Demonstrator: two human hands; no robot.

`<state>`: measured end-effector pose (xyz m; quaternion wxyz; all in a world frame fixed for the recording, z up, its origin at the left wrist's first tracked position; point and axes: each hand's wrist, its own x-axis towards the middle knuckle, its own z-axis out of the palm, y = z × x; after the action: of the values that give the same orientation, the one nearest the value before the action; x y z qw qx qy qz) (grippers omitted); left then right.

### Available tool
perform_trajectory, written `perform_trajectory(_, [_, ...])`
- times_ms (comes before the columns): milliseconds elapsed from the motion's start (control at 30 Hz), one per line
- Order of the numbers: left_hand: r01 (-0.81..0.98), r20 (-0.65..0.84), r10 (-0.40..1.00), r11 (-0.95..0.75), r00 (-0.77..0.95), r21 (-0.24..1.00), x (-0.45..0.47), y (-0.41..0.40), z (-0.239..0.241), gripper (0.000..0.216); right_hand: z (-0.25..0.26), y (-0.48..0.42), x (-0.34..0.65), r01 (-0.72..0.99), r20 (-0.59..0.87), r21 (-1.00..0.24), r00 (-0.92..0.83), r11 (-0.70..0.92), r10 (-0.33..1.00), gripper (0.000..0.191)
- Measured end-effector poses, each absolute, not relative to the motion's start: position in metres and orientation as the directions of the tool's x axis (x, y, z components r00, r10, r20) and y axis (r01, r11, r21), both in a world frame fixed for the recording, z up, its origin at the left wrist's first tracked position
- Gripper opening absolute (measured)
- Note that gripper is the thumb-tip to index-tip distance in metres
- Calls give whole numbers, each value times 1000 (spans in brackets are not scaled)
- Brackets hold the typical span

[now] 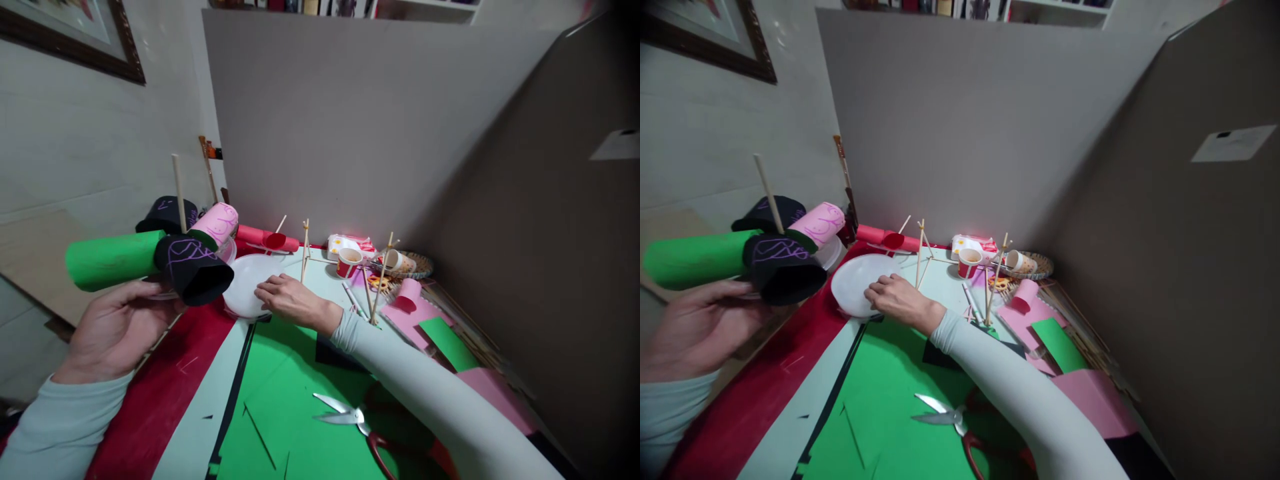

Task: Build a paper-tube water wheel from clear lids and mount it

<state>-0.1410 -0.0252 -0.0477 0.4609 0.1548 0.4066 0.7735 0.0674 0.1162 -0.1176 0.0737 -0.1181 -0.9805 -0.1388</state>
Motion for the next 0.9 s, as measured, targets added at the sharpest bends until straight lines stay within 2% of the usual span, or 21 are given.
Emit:
perform_trajectory(167, [-585, -154, 806, -269, -571, 765, -147, -26, -51, 52, -106, 121, 70, 150, 132, 255, -984, 955, 120, 17])
perform_trajectory(333, [-577, -154, 791, -283, -593, 766, -151, -26, -55, 55, -106, 120, 68, 95, 100, 261, -992, 961, 71, 22])
perform_trajectory(467, [-581, -158, 799, -269, -580, 769, -151, -24, -61, 47, -111, 117, 64, 100, 99, 281, -992, 955, 75, 23])
perform_trajectory(633, [-589, -175, 819, -228, -547, 775, -147, -23, -68, 23, -115, 110, 62, 132, 117, 306, -988, 943, 101, 18])
perform_trajectory(900, [-612, -155, 845, -232, -512, 756, -140, -23, -72, 21, -121, 107, 60, 162, 130, 322, -983, 933, 126, 18])
